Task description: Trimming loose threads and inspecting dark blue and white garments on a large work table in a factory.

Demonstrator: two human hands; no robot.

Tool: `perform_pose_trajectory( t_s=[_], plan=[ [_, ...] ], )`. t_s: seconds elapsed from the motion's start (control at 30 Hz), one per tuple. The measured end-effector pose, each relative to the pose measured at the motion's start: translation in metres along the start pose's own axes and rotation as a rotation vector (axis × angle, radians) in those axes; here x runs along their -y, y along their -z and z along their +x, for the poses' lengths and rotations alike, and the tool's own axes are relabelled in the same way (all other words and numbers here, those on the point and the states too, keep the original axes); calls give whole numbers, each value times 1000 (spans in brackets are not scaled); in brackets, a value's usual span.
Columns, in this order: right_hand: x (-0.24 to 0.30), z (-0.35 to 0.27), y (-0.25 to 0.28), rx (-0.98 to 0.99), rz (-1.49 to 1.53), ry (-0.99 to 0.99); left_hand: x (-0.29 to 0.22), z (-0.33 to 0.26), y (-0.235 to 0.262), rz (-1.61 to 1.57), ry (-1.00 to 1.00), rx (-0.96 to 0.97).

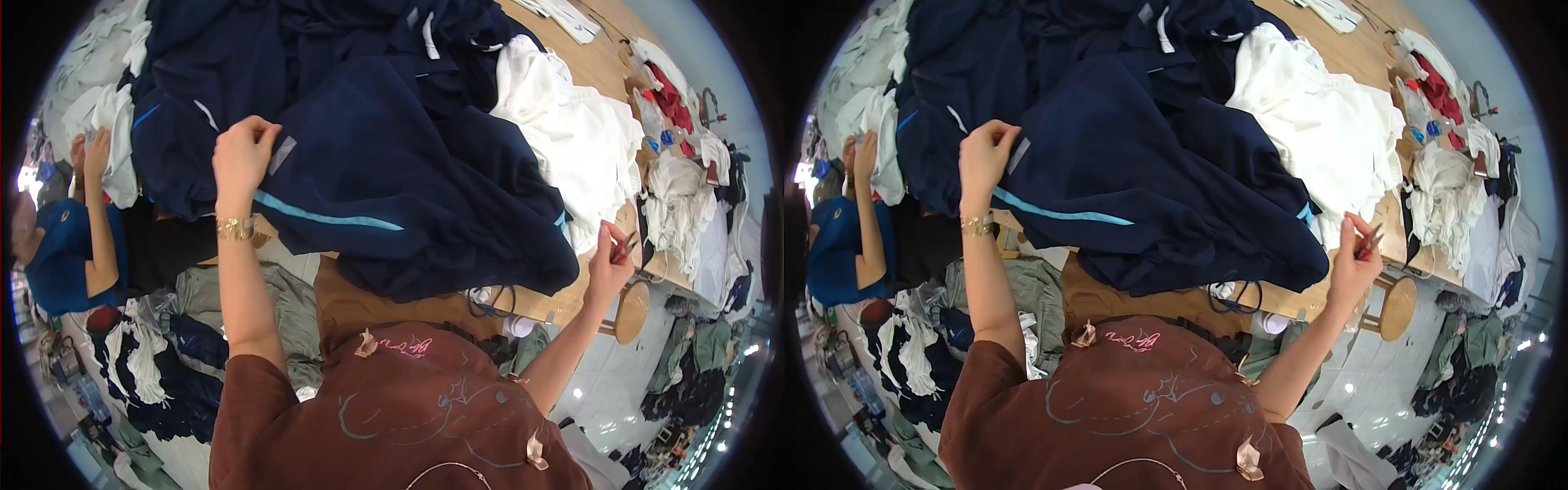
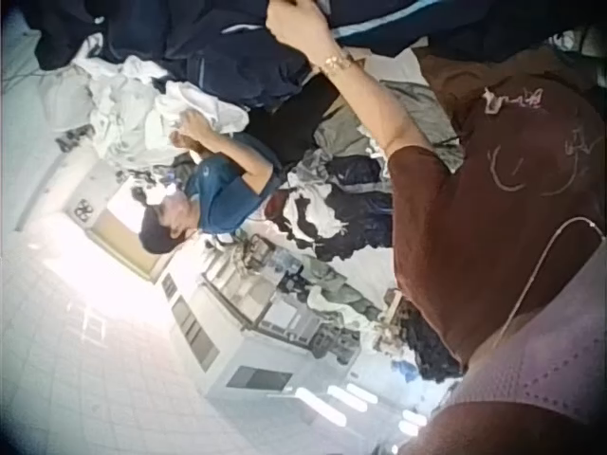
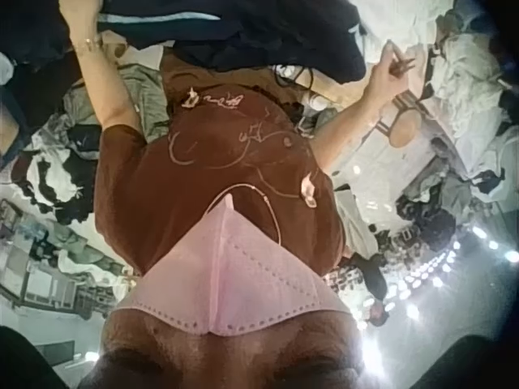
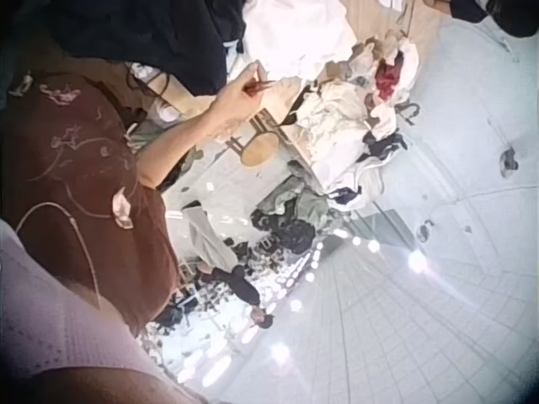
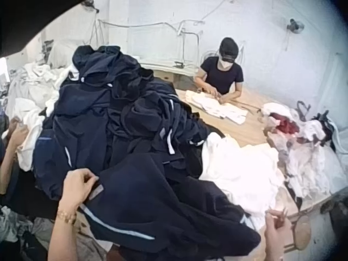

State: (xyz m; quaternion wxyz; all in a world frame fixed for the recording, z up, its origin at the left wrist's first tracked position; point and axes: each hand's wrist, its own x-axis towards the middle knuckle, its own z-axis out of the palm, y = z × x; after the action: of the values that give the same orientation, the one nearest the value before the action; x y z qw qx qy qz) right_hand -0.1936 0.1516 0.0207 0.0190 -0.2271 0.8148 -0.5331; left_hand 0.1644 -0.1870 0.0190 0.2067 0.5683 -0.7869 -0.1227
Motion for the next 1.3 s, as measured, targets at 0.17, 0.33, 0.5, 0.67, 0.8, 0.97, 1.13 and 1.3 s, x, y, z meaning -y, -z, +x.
perform_pose_trajectory(
  t_s=[0.17,0.33,0.5,0.67,0.8,0.97,1.13,1.3],
  plan=[
    [11,-17,-21,40,81,-79,-77,-41,38,-555,-220,-116],
    [19,-31,-61,222,198,-152,-118,-124,28,-693,-694,767],
    [32,-49,-80,352,184,-72,-109,-170,-13,-570,-684,1003],
    [28,-59,-93,436,149,-72,-112,-163,-20,-550,-523,979],
    [17,-66,-107,468,-24,-112,-119,-149,-29,-759,-219,1019],
    [0,-79,-120,460,-44,-123,-118,-152,-61,-1183,139,1135],
    [30,-78,-102,380,64,143,-129,-149,-72,-1540,461,1064],
    [36,-76,-83,344,9,488,-136,-134,-79,-1975,849,1030]
  ],
)
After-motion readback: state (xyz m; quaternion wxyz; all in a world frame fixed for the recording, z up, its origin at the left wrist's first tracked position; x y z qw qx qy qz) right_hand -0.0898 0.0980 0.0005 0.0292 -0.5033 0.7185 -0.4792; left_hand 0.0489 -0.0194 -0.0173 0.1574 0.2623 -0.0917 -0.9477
